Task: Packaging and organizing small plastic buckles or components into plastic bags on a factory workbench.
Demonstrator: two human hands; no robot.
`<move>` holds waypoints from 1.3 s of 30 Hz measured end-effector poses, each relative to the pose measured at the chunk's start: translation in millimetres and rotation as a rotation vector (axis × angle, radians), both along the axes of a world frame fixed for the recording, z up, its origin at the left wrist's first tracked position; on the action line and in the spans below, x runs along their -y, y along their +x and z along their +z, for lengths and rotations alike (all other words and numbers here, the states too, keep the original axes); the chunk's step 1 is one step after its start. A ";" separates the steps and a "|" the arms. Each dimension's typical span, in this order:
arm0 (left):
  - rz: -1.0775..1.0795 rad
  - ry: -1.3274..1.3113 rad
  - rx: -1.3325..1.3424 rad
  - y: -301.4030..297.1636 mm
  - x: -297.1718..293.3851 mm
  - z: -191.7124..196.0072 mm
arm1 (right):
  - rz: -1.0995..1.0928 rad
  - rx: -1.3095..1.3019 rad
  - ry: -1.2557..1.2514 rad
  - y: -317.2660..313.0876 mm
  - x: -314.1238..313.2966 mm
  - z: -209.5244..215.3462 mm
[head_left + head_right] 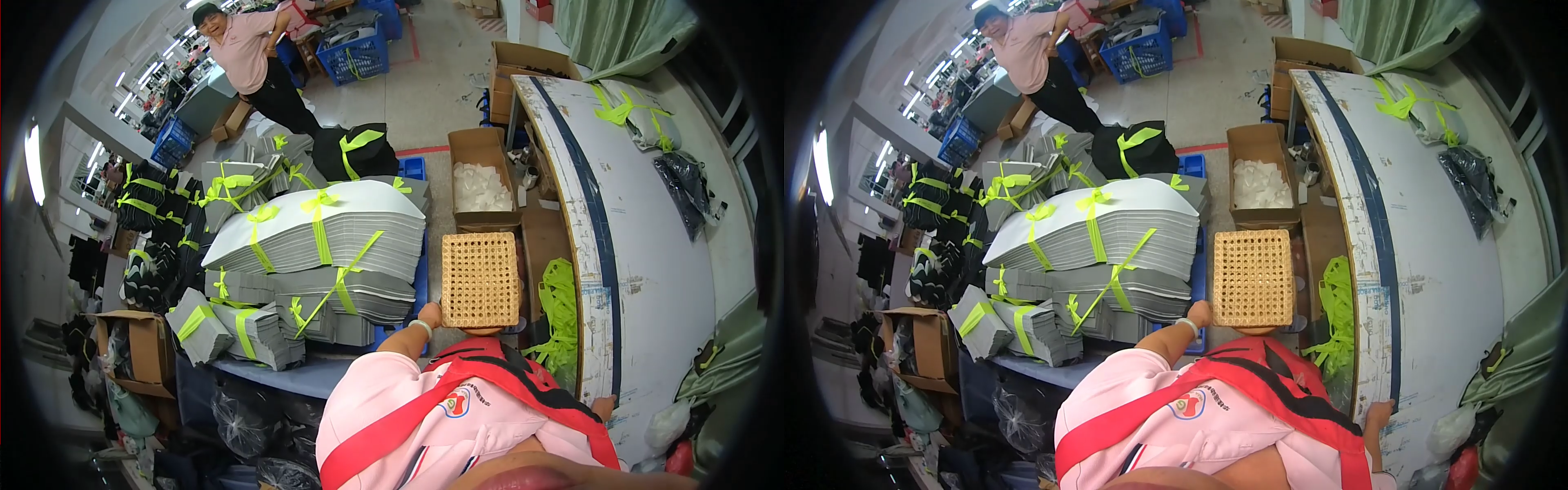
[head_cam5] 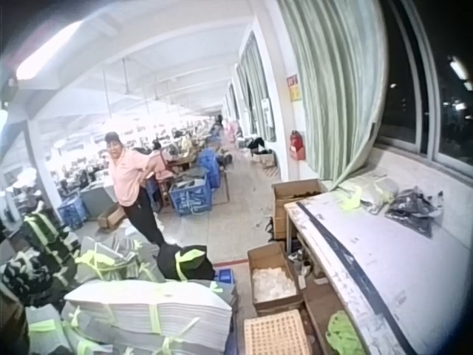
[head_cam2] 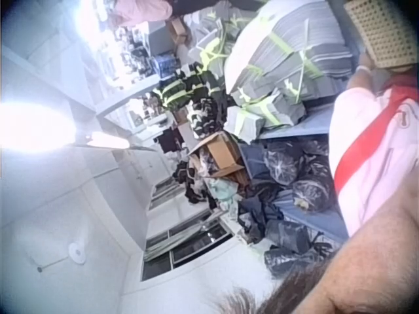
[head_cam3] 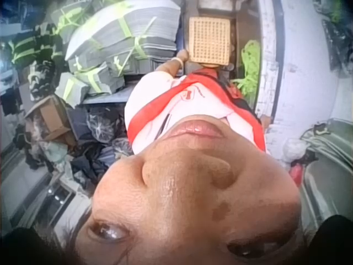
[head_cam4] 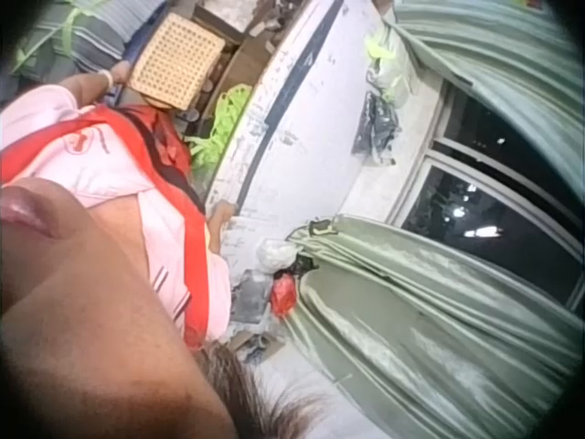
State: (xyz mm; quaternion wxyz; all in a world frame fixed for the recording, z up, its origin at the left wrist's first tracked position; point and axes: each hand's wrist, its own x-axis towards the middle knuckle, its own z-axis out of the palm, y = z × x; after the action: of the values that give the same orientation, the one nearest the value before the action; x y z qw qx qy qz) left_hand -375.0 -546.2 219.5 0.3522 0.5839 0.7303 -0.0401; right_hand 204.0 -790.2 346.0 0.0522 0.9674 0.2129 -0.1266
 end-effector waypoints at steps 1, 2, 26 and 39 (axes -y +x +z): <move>-0.001 -0.002 0.001 0.7 -0.1 3.9 | -0.003 0.000 -0.002 -0.2 1.1 -0.6; -0.022 -0.001 0.003 1.5 -0.5 7.8 | -0.005 0.000 -0.003 -0.2 2.0 -1.1; -0.201 0.144 0.024 14.6 -1.1 -38.8 | -0.024 0.051 -0.022 122.5 72.5 -36.1; 0.035 -0.044 0.077 -3.3 -5.3 -1.8 | -0.060 -0.072 0.007 -6.7 -2.0 11.5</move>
State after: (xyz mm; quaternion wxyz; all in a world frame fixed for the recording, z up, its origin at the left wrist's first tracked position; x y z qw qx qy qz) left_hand -378.3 -540.9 217.7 0.3934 0.5642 0.7253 -0.0277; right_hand 197.3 -788.1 357.4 0.0372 0.9684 0.1857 -0.1622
